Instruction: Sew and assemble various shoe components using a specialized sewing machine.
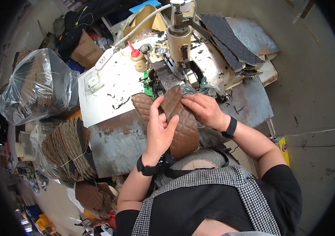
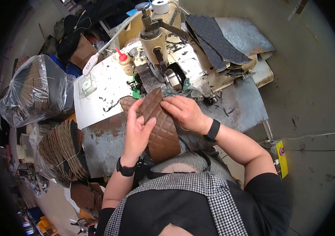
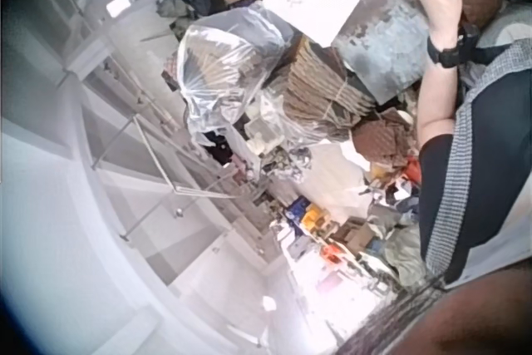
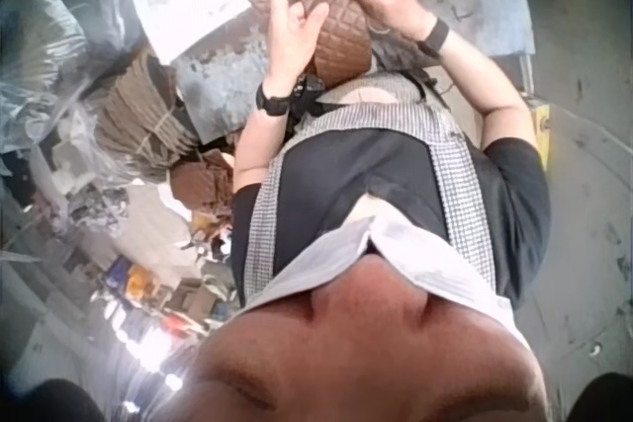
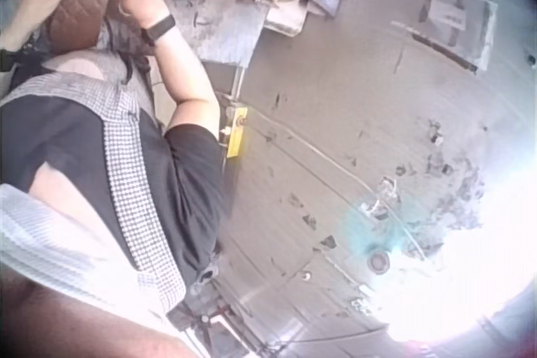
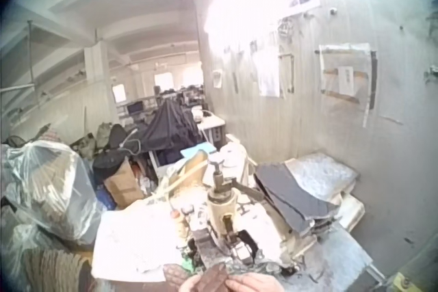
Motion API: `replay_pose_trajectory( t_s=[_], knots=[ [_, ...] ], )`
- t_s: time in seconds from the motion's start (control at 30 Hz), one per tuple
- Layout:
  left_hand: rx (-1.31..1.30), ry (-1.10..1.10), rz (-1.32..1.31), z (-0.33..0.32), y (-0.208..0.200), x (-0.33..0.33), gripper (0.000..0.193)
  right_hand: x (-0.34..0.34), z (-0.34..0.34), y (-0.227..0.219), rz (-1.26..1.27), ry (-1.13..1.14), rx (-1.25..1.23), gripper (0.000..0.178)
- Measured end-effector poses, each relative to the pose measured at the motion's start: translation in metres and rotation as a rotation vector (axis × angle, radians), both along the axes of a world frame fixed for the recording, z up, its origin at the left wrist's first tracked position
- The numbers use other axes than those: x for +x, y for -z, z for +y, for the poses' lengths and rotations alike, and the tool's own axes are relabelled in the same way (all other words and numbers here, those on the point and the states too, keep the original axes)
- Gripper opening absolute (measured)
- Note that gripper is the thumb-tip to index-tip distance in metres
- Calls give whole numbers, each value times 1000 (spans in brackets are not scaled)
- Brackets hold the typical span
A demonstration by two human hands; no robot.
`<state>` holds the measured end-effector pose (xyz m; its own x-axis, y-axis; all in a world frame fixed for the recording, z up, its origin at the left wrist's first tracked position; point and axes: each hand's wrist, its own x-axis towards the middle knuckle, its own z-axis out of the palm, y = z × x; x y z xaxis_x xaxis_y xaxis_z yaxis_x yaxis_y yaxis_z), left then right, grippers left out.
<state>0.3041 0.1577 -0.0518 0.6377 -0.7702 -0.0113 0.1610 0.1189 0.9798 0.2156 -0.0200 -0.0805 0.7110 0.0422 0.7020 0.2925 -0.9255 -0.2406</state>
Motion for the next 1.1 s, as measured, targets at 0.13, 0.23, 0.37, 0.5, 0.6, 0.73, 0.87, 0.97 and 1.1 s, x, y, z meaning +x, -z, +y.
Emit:
replay_pose_trajectory(
  t_s=[0.13, 0.23, 0.37, 0.5, 0.6, 0.73, 0.87, 0.97, 1.1],
  knots=[
    [3, 7, 14, -18, 4, 3, 52, 0, -7, -4, -31, 68, 43, 35],
    [99, 107, -31, -23, 6, 1, 44, -12, -15, -1, -37, 148, 42, 35],
    [99, 134, -25, -26, 15, 13, 36, -17, -20, -3, -81, 198, 12, 34],
    [179, 170, -33, -19, 0, 35, 24, -16, -18, -3, -105, 148, -15, 32],
    [238, 161, -5, -8, -1, 60, 17, -8, -6, -3, -85, 79, -37, 32],
    [182, 164, 39, -12, 6, 77, 15, 1, -5, -6, -97, 114, -51, 32],
    [198, 179, -113, -36, 10, 51, 18, -8, -22, -20, -62, 210, -126, 34],
    [121, 245, -81, -40, 8, 39, 25, -22, -40, -41, -64, 167, -99, 30],
    [161, 9, -113, -19, -5, 52, 21, -44, -71, -102, -19, 258, 338, 13]
  ],
)
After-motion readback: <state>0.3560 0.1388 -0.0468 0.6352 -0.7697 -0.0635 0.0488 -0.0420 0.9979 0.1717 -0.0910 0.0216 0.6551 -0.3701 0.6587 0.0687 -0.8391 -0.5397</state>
